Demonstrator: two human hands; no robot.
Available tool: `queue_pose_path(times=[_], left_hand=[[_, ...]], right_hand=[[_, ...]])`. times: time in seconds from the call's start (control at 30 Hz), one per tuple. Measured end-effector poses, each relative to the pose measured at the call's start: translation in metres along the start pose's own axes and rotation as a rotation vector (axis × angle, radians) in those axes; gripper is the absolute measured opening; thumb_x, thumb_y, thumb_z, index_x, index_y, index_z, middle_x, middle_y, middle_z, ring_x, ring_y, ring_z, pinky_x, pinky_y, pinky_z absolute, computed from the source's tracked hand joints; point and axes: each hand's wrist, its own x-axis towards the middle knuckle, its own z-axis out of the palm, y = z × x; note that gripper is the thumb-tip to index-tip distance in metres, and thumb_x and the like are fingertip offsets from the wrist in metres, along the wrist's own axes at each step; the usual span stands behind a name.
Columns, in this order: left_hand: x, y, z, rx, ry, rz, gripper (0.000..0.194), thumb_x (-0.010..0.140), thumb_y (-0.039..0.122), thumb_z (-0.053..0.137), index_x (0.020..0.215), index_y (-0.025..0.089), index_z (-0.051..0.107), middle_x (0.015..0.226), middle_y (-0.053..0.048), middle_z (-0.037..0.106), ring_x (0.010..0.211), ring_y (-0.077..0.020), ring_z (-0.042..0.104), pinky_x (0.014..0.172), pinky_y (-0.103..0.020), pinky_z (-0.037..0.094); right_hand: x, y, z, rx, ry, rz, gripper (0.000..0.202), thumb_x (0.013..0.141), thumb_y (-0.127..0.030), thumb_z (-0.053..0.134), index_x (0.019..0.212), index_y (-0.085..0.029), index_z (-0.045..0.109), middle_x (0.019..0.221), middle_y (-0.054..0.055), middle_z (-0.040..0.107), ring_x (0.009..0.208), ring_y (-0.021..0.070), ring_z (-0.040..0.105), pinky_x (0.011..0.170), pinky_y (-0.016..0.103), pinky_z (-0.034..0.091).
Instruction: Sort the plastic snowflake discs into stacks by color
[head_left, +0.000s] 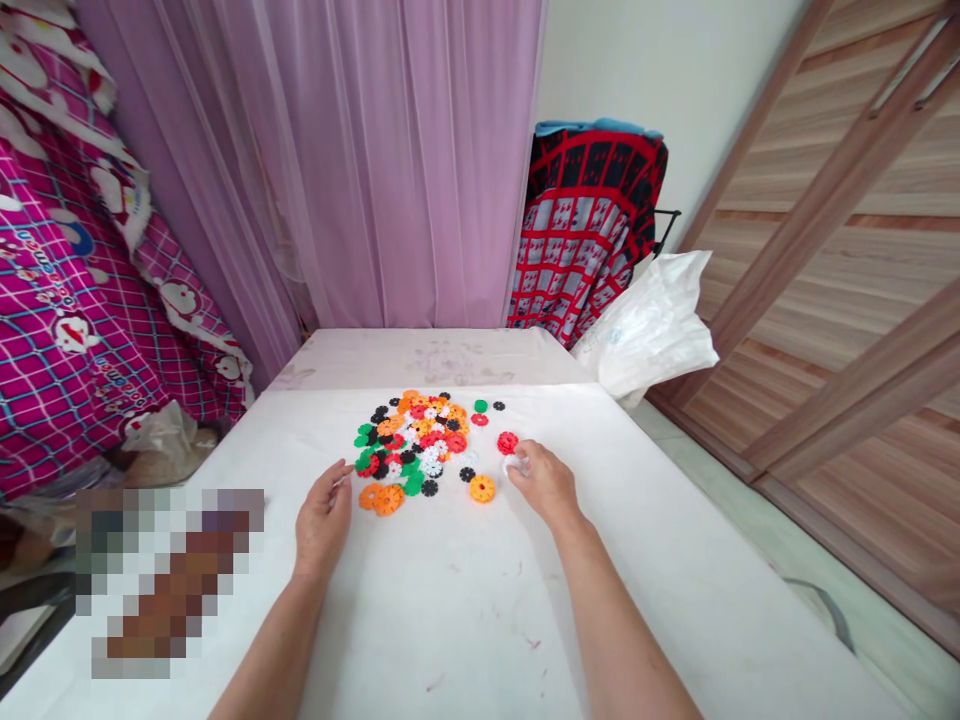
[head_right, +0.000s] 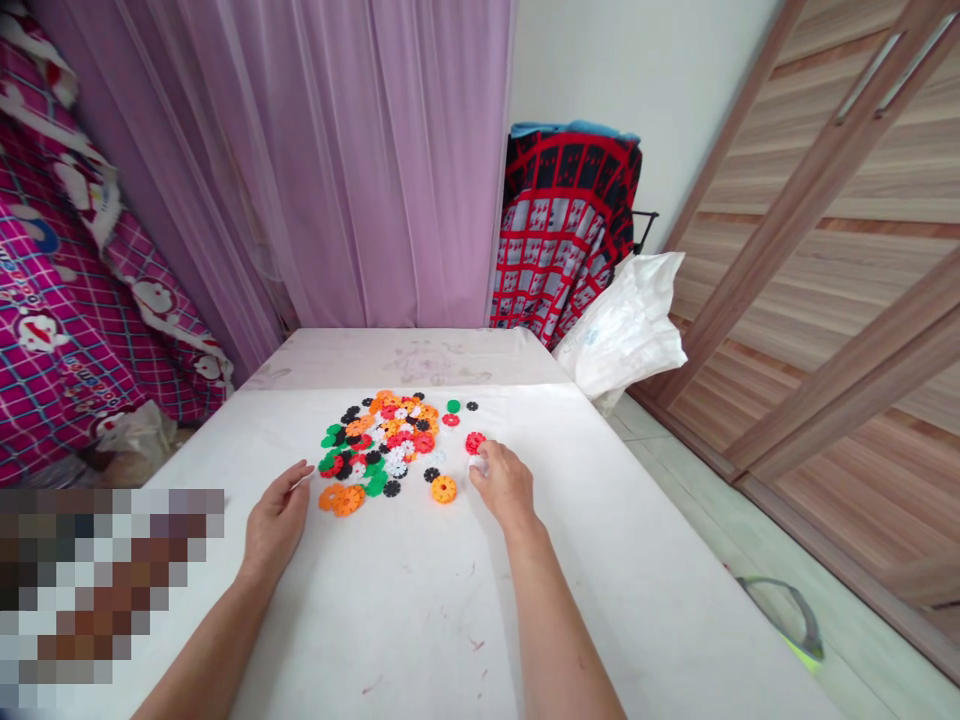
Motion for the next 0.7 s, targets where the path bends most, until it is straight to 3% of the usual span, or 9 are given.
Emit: queue_pose_path(times=[0.17,0.3,0.43,0.57,0.7], left_hand=[[0.000,-0.002,0.000,-0.013,-0.003,0.000,0.032,0.079,0.037,0.048,0.101,0.024,0.068,0.126,-0.006,0.065,0.102,-0.0206,0.065,0.094,-0.038,0.051],[0.000,0.002,0.000,-0.019,-0.004,0.017,0.030,0.080,0.036,0.048,0.100,0.024,0.068,0.124,-0.005,0.066,0.104,-0.0204,0.065,0.094,-0.037,0.051],[0.000,0.006,-0.001,-0.027,-0.002,0.017,0.029,0.081,0.035,0.049,0.098,0.024,0.069,0.124,-0.006,0.066,0.106,-0.0212,0.065,0.095,-0.038,0.051],[0.000,0.005,0.000,-0.036,-0.010,0.019,0.029,0.081,0.035,0.049,0.098,0.024,0.069,0.124,-0.006,0.066,0.104,-0.0213,0.065,0.094,-0.038,0.052],[0.000,0.003,0.001,-0.038,-0.013,0.020,0.028,0.081,0.035,0.049,0.097,0.024,0.069,0.123,-0.006,0.066,0.107,-0.0220,0.064,0.097,-0.039,0.050]], right_hand=[[-0.003,-0.004,-0.010,-0.014,-0.013,0.009,0.020,0.081,-0.025,0.058,0.100,-0.025,0.062,0.104,0.000,0.065,0.087,0.0144,0.060,0.072,0.025,0.041],[0.002,-0.021,-0.020,-0.034,-0.026,-0.045,0.019,0.084,-0.019,0.052,0.095,-0.025,0.065,0.105,0.001,0.067,0.094,0.0151,0.059,0.075,0.025,0.041],[0.021,-0.047,-0.019,-0.139,-0.187,-0.159,0.020,0.084,-0.019,0.052,0.092,-0.026,0.068,0.100,0.002,0.070,0.101,0.0180,0.058,0.079,0.026,0.041],[0.042,-0.067,-0.009,-0.270,-0.374,-0.180,0.021,0.081,-0.019,0.056,0.094,-0.026,0.070,0.102,0.004,0.071,0.102,0.0199,0.060,0.080,0.028,0.042],[0.052,-0.079,0.001,-0.310,-0.435,-0.185,0.022,0.077,-0.025,0.062,0.098,-0.023,0.069,0.104,0.008,0.070,0.103,0.0245,0.062,0.078,0.031,0.043]])
